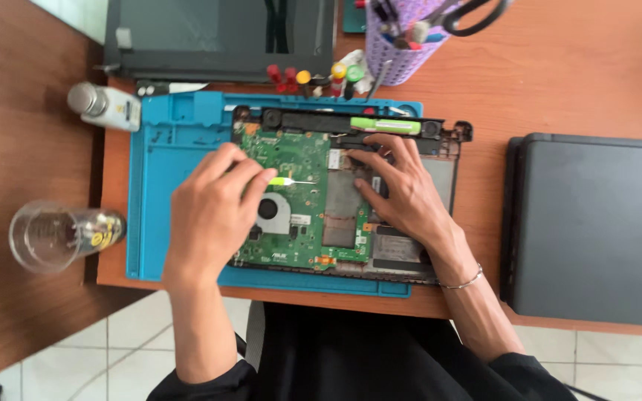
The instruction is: The person places a fan into an open laptop chassis, secures a connector by hand, and uses a screwdriver to fasten internal components.
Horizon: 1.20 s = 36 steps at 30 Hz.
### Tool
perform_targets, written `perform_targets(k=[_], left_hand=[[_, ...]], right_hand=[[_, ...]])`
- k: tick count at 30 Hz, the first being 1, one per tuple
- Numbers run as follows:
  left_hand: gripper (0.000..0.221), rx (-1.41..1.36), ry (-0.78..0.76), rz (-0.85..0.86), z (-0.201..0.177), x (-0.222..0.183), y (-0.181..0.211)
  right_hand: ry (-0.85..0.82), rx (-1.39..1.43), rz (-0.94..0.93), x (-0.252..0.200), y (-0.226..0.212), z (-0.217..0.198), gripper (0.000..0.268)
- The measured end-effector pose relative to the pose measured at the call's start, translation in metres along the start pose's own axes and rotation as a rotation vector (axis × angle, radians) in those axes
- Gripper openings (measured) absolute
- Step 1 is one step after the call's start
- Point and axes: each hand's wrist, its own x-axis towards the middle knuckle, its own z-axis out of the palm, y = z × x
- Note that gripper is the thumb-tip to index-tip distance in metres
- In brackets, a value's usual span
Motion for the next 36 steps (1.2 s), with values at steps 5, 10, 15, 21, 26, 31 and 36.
perform_targets(k=[5,10,15,21,26,31,36], left_hand=[[0.015,-0.084,0.041,-0.277,-0.018,-0.042,-0.028],[0.014,-0.197,0.174,-0.400,-0.022,-0.093,-0.064],[0.012,-0.220,0.227,-0.487,-0.012,-0.125,-0.084],[0.012,-0.272,0.224,-0.548,0.000,-0.130,-0.094],[0.014,-0.271,0.239,-0.496,0.001,-0.130,-0.099],[0.014,-0.287,0.245,-0.509,0.002,-0.132,-0.102],[0.012,-0.120,0.308,-0.583,0.008,-0.141,-0.104]], right_hand=[[-0.078,-0.046,-0.045,0.004,-0.021,-0.004,0.036],[-0.124,-0.036,-0.205,0.013,-0.051,0.002,0.034],[-0.125,-0.040,-0.341,0.031,-0.073,0.047,0.033],[-0.159,-0.068,-0.450,0.056,-0.087,0.120,0.030],[-0.190,-0.027,-0.429,0.066,-0.089,0.140,0.022],[-0.215,-0.059,-0.394,0.069,-0.086,0.148,0.013],[-0.208,-0.040,-0.370,0.073,-0.086,0.148,0.014]])
